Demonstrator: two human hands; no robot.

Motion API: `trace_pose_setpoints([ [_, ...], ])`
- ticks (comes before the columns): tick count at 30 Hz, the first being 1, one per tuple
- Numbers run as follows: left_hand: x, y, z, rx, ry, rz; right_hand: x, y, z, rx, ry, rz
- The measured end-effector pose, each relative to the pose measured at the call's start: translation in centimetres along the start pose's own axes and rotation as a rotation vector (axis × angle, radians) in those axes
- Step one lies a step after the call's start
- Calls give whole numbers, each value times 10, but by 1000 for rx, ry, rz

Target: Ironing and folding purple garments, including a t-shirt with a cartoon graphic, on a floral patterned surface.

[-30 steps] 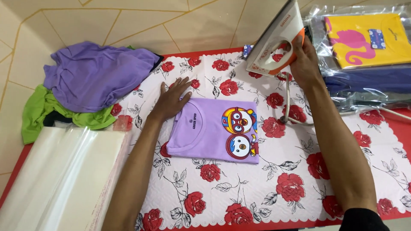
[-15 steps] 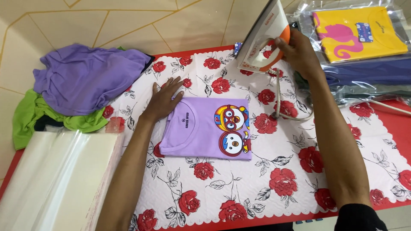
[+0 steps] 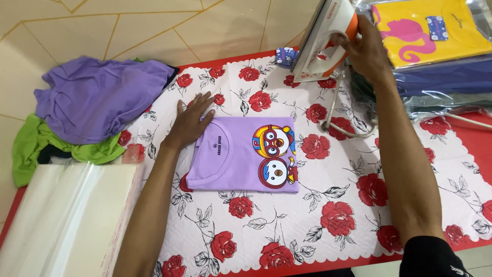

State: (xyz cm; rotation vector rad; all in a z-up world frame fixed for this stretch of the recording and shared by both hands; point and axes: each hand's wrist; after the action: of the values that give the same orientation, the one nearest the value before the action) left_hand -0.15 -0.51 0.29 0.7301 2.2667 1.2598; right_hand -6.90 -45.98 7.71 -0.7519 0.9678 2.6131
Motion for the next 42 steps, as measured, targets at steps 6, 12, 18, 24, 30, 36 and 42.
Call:
trace_pose_setpoints([
  [6, 1, 2, -1, 4, 14, 12, 4, 2, -5, -5, -89, 7],
  [12, -3, 3, -4, -173, -25, -17, 1, 14, 16, 190, -246, 64],
  [18, -9, 13, -15, -201, -213, -156, 2, 13, 85, 507, -249, 15],
  [24, -3, 26, -31, -94, 10, 143, 8, -29, 173, 396, -502, 899],
  [30, -9, 22, -15, -157, 19, 214, 12, -81, 124, 546, -505, 1036],
  [36, -10, 23, -14, -76, 28, 237, 15, -101, 94, 627, -492, 975],
  [42, -2, 51, -38, -78, 51, 151, 8, -90, 103, 470, -443, 890],
])
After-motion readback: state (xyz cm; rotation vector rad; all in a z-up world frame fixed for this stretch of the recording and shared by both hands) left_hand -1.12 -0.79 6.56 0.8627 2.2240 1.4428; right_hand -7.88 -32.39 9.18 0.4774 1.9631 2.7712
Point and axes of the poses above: each hand's wrist, its own x-axis away from the middle knuckle, its own y-axis out of the back of the hand, z = x × y, and after that the axes turned 2 degrees about -y, right-handed
